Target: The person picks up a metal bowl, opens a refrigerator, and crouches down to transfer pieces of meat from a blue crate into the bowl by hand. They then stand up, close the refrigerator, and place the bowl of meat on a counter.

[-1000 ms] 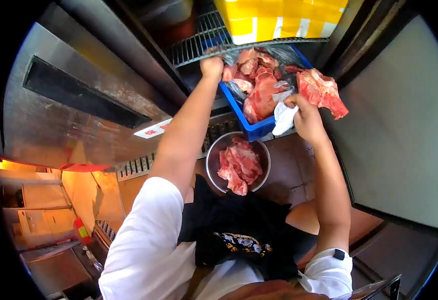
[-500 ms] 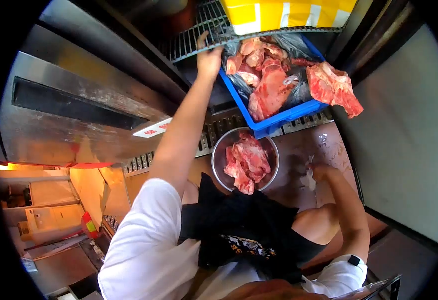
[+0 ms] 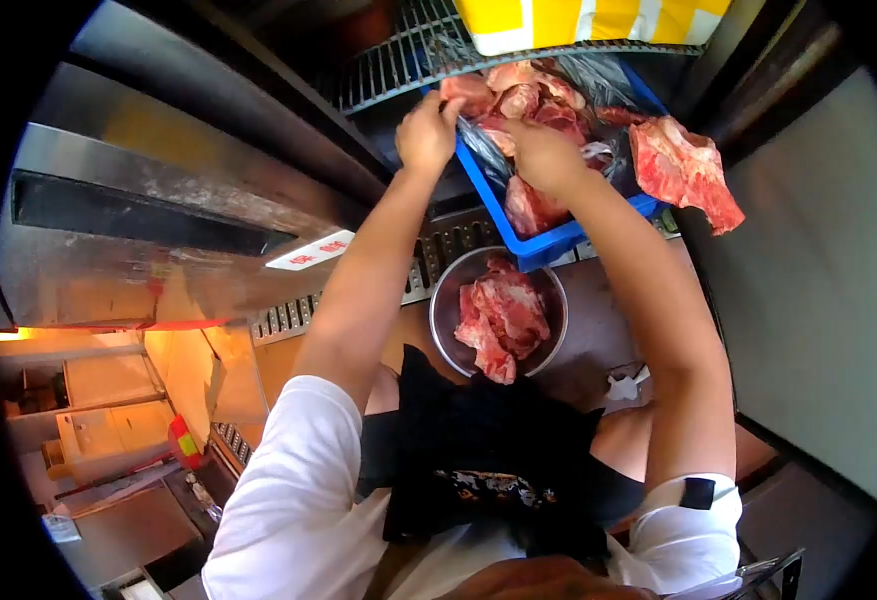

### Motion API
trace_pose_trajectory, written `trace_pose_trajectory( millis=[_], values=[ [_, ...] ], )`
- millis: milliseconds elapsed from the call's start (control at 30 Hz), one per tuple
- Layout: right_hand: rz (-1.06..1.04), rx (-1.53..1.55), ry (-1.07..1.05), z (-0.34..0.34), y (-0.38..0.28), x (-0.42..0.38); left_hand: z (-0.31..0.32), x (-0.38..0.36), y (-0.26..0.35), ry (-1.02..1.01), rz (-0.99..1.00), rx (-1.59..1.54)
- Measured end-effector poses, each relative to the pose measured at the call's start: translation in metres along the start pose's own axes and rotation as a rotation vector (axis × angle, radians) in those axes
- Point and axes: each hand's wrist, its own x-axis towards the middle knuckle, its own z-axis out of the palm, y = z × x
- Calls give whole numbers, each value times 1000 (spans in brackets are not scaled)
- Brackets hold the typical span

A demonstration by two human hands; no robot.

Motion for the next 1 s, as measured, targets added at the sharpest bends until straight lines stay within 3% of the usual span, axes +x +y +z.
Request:
trace_pose_trajectory(
  millis=[33,100,233,267,333,400,433,500,533,600,733,833,900,967,1000],
  values=[
    [6,-2,3,3,-4,7,1,5,2,31,-48,51],
    [107,-204,-240,11,-13,18,6,13,9,44,-118,68],
    [125,-167,-191,14,-12,15,17,10,13,59,-217,40],
    [123,-174,-189,1,-15,16,22,5,11,128,-128,-53],
    [88,-198,-31,-21,-16,20,22,-4,9,166,-21,-134],
    [101,-166,430,-26,6,35,26,-13,8,182,29,-259],
    [142,-175,449,-30,22,44,33,-16,6,197,61,-281],
    [353,-176,91,-25,61,72,34,-17,8,164,32,-279],
    [365,-179,98,-28,64,78,34,-17,8,138,25,-263],
    [331,-215,-206,-34,66,86,34,-15,9,108,21,-240],
    [249,-307,-61,-27,81,92,34,-14,8,108,17,-253],
    [192,-187,-213,-50,103,106,31,-14,9,56,-24,-203],
    [335,-163,-327,-114,21,61,30,-12,10,100,-29,-209],
    [249,-406,-115,-120,24,42,31,-10,8,55,-84,-248],
    [284,-445,-106,-122,21,25,33,-7,6,83,-55,-239]
  ],
)
